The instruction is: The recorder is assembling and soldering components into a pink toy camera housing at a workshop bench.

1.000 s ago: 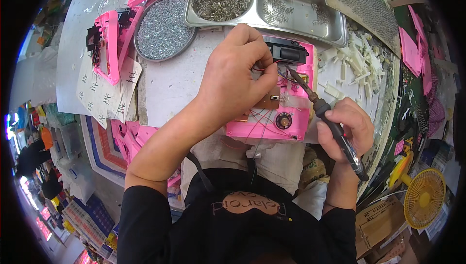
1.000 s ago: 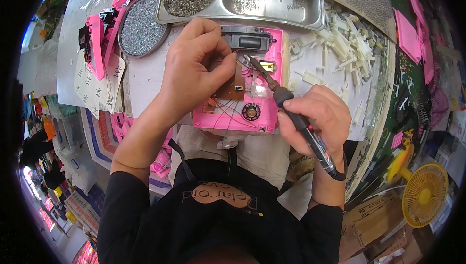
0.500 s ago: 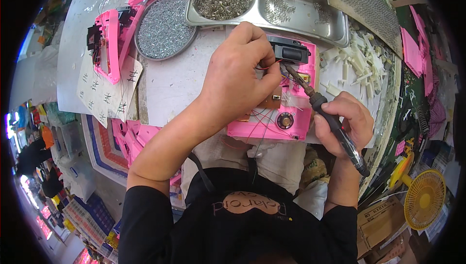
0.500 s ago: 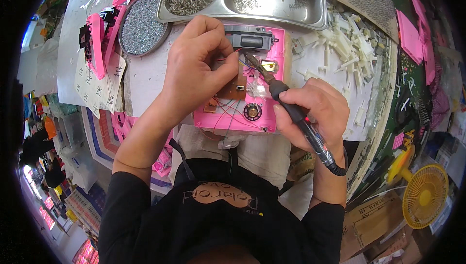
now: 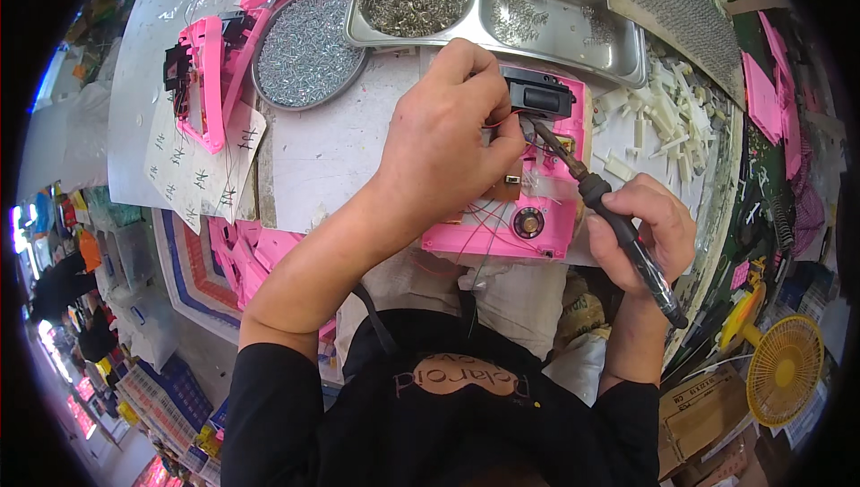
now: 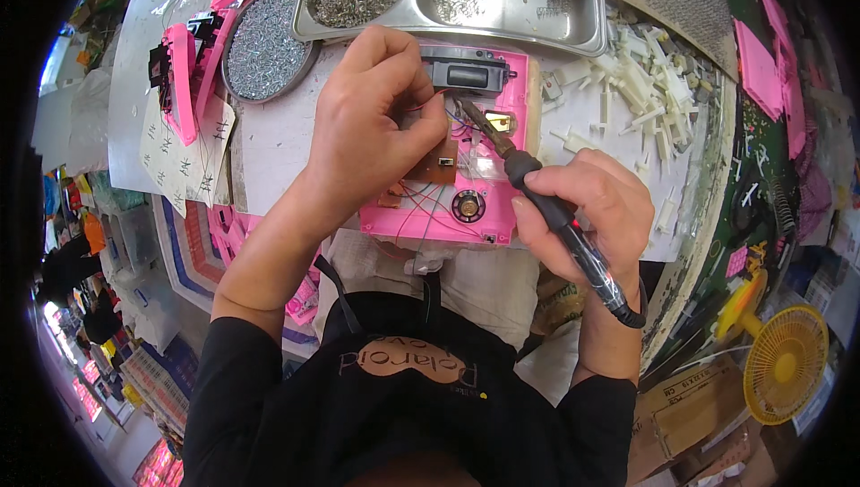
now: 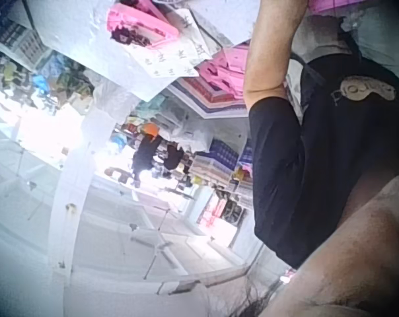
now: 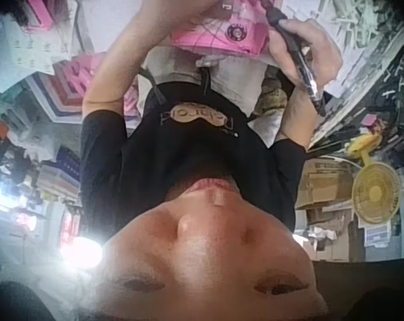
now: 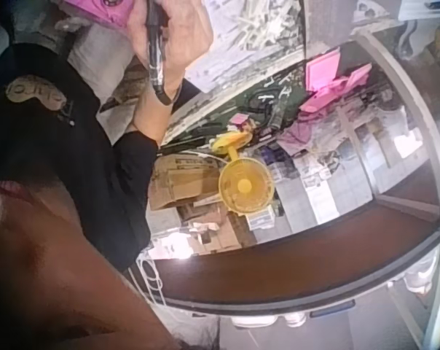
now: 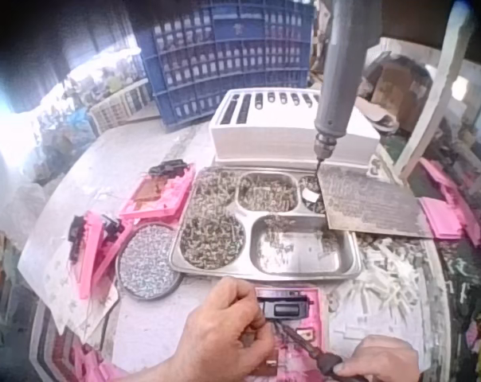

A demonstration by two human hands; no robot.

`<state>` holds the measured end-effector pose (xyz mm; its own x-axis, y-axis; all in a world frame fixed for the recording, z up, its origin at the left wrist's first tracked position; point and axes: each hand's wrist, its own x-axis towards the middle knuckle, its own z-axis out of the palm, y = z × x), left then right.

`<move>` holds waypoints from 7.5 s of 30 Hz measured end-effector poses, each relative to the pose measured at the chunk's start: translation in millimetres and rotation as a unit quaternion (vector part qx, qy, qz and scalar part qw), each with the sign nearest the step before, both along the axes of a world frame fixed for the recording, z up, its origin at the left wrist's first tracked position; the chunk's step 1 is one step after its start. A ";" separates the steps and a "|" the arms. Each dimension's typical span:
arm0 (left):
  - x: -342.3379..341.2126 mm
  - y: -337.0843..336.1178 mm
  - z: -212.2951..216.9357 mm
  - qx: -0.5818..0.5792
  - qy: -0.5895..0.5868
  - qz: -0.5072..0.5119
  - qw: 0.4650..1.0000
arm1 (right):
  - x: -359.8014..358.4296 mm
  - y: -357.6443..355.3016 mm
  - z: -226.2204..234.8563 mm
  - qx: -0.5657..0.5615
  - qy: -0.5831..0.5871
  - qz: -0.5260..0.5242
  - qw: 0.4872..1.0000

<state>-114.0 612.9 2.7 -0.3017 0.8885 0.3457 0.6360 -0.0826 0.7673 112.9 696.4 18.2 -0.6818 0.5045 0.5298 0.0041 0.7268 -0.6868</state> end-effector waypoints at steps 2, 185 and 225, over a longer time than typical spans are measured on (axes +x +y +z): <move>-0.2 -0.1 -0.4 0.004 0.001 -0.001 1.000 | 1.2 -0.6 0.5 0.003 0.002 0.001 1.000; 19.6 7.0 46.5 -0.155 0.191 -0.355 0.902 | 334.3 30.1 81.5 -0.054 0.161 -0.605 0.778; 11.9 -52.3 2.7 0.035 0.133 -0.093 0.986 | -18.6 -68.1 1.8 0.010 -0.212 -0.116 0.970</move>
